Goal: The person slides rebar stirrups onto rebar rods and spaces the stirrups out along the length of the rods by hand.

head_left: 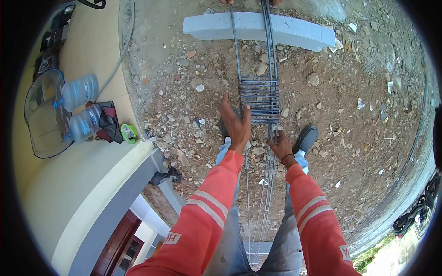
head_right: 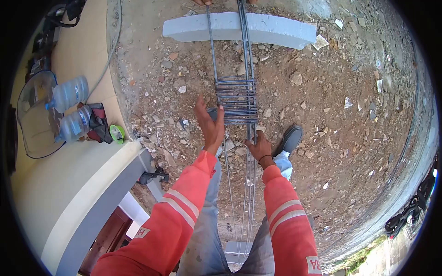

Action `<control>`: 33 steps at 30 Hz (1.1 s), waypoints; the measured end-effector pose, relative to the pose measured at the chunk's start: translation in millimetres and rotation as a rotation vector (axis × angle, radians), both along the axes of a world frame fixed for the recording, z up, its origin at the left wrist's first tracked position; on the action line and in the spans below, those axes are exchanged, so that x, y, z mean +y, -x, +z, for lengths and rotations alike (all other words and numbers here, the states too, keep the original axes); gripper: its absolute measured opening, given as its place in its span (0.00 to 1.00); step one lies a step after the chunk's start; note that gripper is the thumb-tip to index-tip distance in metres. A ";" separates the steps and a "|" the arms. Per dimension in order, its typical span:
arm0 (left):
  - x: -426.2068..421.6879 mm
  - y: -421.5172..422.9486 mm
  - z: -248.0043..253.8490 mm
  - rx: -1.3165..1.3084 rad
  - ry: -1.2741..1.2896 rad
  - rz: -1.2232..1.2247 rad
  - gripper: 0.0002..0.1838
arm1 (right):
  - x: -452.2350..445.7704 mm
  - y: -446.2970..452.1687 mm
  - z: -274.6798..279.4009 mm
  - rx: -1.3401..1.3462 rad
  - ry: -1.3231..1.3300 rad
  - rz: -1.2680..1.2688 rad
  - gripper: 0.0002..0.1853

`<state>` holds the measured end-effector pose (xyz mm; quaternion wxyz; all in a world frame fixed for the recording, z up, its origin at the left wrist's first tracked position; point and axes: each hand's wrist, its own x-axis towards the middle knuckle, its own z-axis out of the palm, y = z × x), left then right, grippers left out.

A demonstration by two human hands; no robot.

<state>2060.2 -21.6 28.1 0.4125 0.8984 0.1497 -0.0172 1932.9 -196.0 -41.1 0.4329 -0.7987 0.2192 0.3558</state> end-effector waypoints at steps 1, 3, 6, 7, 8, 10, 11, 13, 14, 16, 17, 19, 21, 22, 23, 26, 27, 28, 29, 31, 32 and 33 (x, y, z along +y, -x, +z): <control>-7.4 -23.8 8.1 0.014 0.025 0.007 0.41 | 2.3 -5.1 -0.8 -0.020 0.010 0.005 0.34; -17.1 -60.1 -6.5 0.024 0.048 0.008 0.43 | 5.4 -14.5 -7.2 -0.002 -0.005 -0.046 0.32; -20.0 -89.7 -51.2 0.103 -0.097 0.132 0.38 | 4.6 -11.4 -16.6 0.004 -0.018 -0.096 0.29; -15.3 -95.7 -59.9 0.264 -0.032 0.137 0.35 | 3.3 -9.7 -20.0 -0.010 -0.021 -0.099 0.27; -13.0 -99.6 -67.7 0.421 0.035 0.139 0.34 | 1.4 -10.0 -23.6 -0.029 -0.024 -0.103 0.26; -11.7 -96.4 -73.6 0.333 0.030 0.130 0.33 | 4.2 -5.6 -23.5 -0.076 0.003 -0.103 0.24; -9.3 -93.4 -75.6 0.255 0.021 0.114 0.33 | 7.8 -4.1 -24.2 -0.057 -0.067 -0.171 0.23; 6.3 -92.0 -88.5 0.380 -0.014 0.061 0.33 | 13.2 0.5 -25.9 -0.044 -0.139 -0.240 0.23; 9.8 -94.8 -95.0 0.504 -0.043 0.007 0.34 | 15.6 -0.3 -25.2 -0.032 -0.141 -0.268 0.22; 4.5 -94.1 -85.7 0.475 -0.034 0.030 0.35 | 14.2 0.2 -22.8 -0.029 -0.141 -0.297 0.22; 4.2 -93.0 -80.3 0.450 -0.031 0.058 0.36 | 13.7 -0.7 -22.0 -0.054 -0.077 -0.252 0.21; 0.5 -85.0 -74.0 0.384 0.047 0.148 0.36 | 12.3 -3.9 -21.0 -0.085 -0.045 -0.210 0.21; 7.5 -65.3 -62.0 0.385 0.148 0.219 0.38 | 6.4 -5.9 -22.7 -0.065 -0.078 -0.197 0.23; 15.2 -46.2 -67.6 0.396 0.144 0.214 0.38 | 4.0 -9.2 -17.6 -0.043 -0.098 -0.183 0.24; 21.8 -23.5 -71.9 0.399 0.164 0.260 0.38 | -0.4 -11.9 -12.5 0.044 -0.130 -0.165 0.25; 35.6 48.2 -86.2 0.483 0.353 0.342 0.38 | -3.3 -12.8 -12.6 0.067 -0.135 -0.155 0.25; 32.8 59.4 -79.1 0.565 0.523 0.377 0.39 | -3.6 -13.1 -16.0 0.136 -0.182 -0.186 0.26; 29.9 65.4 -75.5 0.568 0.529 0.378 0.39 | -7.4 -12.2 -18.7 0.138 -0.176 -0.185 0.26; 28.7 72.4 -71.2 0.601 0.547 0.353 0.41 | -8.7 -9.9 -21.2 0.106 -0.228 -0.333 0.28; 31.0 75.6 -76.6 0.621 0.583 0.340 0.45 | -16.1 -32.3 -2.6 0.127 -0.364 -0.519 0.36; 27.2 67.7 -73.4 0.622 0.586 0.343 0.45 | -21.5 -42.9 0.2 0.128 -0.361 -0.516 0.36; 20.9 52.6 -63.0 0.560 0.631 0.366 0.45 | -25.4 -53.0 -1.5 0.096 -0.353 -0.511 0.38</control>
